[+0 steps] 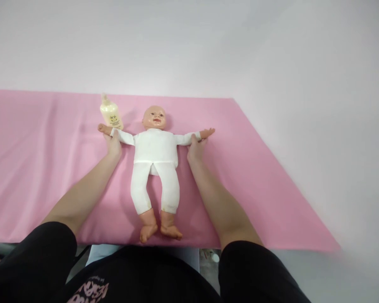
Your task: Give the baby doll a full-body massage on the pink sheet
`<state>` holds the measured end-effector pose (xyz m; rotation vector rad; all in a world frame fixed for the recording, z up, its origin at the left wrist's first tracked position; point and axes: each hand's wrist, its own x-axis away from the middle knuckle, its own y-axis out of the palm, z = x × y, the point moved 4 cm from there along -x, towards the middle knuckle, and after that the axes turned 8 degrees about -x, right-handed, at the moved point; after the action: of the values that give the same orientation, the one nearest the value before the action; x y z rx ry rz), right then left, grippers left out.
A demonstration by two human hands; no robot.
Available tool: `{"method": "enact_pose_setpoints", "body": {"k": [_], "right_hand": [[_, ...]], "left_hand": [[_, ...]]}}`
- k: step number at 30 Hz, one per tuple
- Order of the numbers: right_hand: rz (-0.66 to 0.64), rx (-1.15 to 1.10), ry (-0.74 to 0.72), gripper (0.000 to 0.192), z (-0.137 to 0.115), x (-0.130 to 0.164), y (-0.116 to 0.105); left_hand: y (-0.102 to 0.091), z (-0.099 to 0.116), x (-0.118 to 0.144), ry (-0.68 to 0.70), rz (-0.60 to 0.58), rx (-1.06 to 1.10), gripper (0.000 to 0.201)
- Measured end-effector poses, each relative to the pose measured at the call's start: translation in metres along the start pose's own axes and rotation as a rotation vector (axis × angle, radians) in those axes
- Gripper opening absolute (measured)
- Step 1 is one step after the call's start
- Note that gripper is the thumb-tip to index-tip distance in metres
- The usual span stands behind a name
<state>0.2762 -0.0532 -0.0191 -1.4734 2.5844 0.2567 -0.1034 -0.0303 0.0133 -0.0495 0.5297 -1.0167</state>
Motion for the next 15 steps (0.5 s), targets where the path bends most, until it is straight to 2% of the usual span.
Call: {"method": "enact_pose_setpoints", "body": {"k": [2,5,8,11,15], "right_hand": [[-0.001,0.080,-0.170,0.080,-0.019,0.009,0.001],[-0.119,0.199,-0.410,0.079,-0.049,0.029,0.012],[-0.277,0.282,-0.451,0.066,-0.065,0.045,0.025],[-0.406,0.416,-0.428,0.056,-0.067,0.054,0.032],[-0.511,0.505,-0.416,0.052,-0.064,0.057,0.036]], "left_hand": [[-0.003,0.011,0.006,0.010,0.012,0.076,0.069],[0.000,0.030,0.018,0.148,-0.120,0.066,0.072],[0.009,0.045,0.032,0.343,-0.318,-0.099,0.064],[0.019,0.056,0.043,0.517,-0.494,-0.337,0.056],[0.023,0.064,0.049,0.580,-0.579,-0.488,0.060]]}}
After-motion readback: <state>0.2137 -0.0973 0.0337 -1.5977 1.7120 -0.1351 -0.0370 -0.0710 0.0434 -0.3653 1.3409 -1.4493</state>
